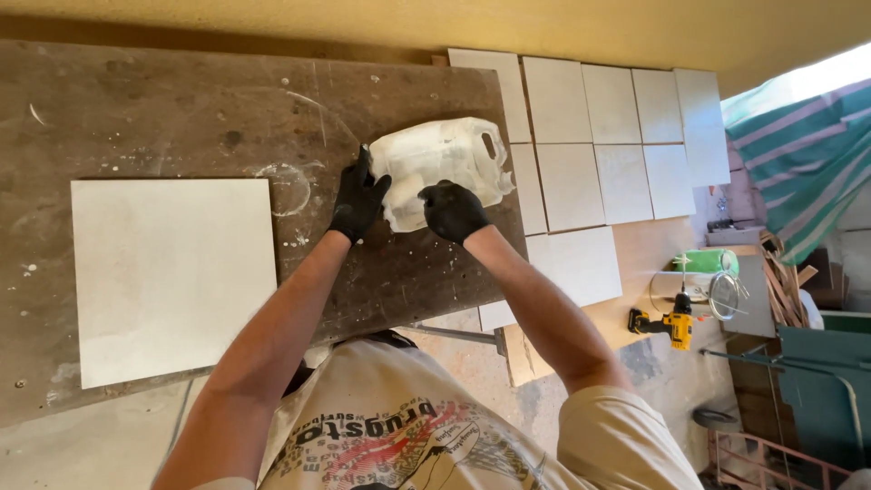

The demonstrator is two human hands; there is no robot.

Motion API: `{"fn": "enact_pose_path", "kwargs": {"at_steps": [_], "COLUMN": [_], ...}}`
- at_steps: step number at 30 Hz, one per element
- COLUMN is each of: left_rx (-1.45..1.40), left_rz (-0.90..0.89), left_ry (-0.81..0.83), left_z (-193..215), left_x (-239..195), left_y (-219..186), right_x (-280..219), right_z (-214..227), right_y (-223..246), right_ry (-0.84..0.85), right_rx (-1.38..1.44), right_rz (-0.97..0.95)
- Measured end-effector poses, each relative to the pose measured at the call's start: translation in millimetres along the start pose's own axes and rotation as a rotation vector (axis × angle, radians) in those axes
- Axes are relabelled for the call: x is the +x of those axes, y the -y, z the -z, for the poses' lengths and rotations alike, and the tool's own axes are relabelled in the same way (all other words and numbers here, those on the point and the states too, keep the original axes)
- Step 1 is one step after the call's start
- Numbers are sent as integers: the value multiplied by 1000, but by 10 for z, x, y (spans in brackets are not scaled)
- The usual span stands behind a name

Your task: Painting a small wooden board with white paint using a hand roller on a workbench.

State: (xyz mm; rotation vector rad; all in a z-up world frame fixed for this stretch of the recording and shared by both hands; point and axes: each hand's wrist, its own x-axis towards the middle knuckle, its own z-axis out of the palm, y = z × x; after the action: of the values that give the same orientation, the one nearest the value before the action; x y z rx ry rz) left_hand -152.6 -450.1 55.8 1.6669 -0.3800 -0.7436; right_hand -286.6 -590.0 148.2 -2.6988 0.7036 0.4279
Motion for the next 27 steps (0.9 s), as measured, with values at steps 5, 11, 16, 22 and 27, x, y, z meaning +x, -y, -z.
{"fn": "enact_pose_path", "kwargs": {"at_steps": [5,11,16,22,27], "left_rx": [12,19,61,69,129], "left_rz": [2,25,35,30,66], "left_ry": [-4,-20,-28,-5,5], "left_z": [42,-68,-107,-87,23], "left_x": [27,158,91,-5,-324], "left_y": [6,232,182,103,-355], "right_x": [352,199,375,-194,-726], "right_z": [25,253,-58,304,845], "right_y": [-853,-988,-896,-851,-547], "right_ry": [-164,-38,-87,-18,-61], "right_rx": [20,-91,32,-73,916], "right_rz": [-88,-149,-186,-8,-96]}}
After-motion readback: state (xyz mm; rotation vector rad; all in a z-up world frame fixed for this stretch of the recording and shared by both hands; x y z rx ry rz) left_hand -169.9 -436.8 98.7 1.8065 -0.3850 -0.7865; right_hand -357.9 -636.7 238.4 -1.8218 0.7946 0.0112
